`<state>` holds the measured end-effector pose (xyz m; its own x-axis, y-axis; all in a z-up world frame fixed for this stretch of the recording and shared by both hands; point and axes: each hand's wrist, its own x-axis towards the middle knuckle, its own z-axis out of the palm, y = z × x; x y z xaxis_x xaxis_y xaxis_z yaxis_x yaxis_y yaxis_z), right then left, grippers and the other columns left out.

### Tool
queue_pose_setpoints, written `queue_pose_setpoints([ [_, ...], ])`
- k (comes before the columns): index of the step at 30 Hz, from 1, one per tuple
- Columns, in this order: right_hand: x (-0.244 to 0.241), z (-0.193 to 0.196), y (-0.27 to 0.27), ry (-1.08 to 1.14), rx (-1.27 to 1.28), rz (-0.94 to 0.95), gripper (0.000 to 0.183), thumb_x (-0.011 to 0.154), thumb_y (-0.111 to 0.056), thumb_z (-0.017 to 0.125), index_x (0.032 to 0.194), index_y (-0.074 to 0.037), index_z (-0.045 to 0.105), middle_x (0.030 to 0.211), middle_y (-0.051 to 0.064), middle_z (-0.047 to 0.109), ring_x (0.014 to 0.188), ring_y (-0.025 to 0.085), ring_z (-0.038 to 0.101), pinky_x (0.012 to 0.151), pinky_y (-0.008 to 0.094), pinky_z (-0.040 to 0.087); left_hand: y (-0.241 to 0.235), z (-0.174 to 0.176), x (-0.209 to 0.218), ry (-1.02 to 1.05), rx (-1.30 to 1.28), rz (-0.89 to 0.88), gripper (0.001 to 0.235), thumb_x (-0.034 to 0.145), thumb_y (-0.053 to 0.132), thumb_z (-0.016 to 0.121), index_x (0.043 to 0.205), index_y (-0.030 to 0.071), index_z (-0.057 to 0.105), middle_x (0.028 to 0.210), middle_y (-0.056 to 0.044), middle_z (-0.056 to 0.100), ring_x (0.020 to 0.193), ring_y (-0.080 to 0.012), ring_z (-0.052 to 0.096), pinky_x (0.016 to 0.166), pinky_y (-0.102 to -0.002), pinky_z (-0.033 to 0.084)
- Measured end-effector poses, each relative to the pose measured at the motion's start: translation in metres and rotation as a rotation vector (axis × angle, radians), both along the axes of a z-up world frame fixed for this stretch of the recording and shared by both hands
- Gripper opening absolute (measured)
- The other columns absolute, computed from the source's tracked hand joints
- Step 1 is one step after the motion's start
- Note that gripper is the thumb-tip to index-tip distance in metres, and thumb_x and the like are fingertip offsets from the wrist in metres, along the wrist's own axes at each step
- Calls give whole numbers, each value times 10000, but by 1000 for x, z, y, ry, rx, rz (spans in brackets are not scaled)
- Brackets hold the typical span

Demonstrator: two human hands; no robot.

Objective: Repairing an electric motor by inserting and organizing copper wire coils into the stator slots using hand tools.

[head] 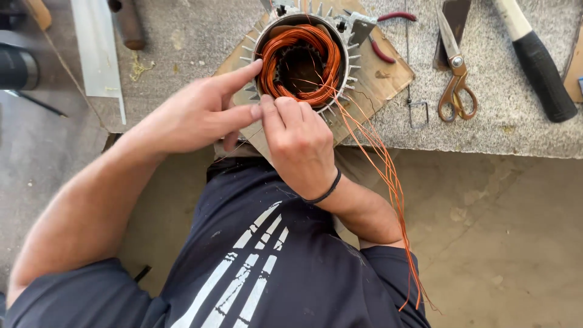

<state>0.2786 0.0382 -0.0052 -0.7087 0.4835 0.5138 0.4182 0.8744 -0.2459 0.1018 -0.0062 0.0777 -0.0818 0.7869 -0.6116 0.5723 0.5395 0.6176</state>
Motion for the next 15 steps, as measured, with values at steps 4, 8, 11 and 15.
queue_pose_setpoints([
  [4,19,15,-5,44,49,12,173,1086,-96,589,1218,-41,685,985,59,577,737,209,537,661,344,483,-23,-26,13,-421,118,376,703,997,292,556,1640,166,303,515,-42,548,375,-86,475,326,-183,301],
  [8,82,11,-2,281,-188,429,279,1079,-107,489,1236,-13,699,1197,142,711,958,241,732,844,364,532,-27,-25,10,-421,203,413,638,1036,181,529,1633,162,304,614,-2,575,500,-52,518,432,-155,421],
  [11,134,-58,-2,394,-133,111,219,1049,-236,564,980,-87,708,941,70,697,738,250,693,672,389,500,-40,-63,-21,-316,337,548,427,1078,122,504,1503,156,530,719,12,610,557,-50,528,517,-160,456],
  [15,140,-74,49,687,-605,-145,92,955,58,587,984,46,673,869,167,670,759,252,628,722,348,500,-58,-145,-31,-295,642,724,376,1026,148,503,1396,89,526,1149,-174,627,960,-246,667,830,-340,603],
])
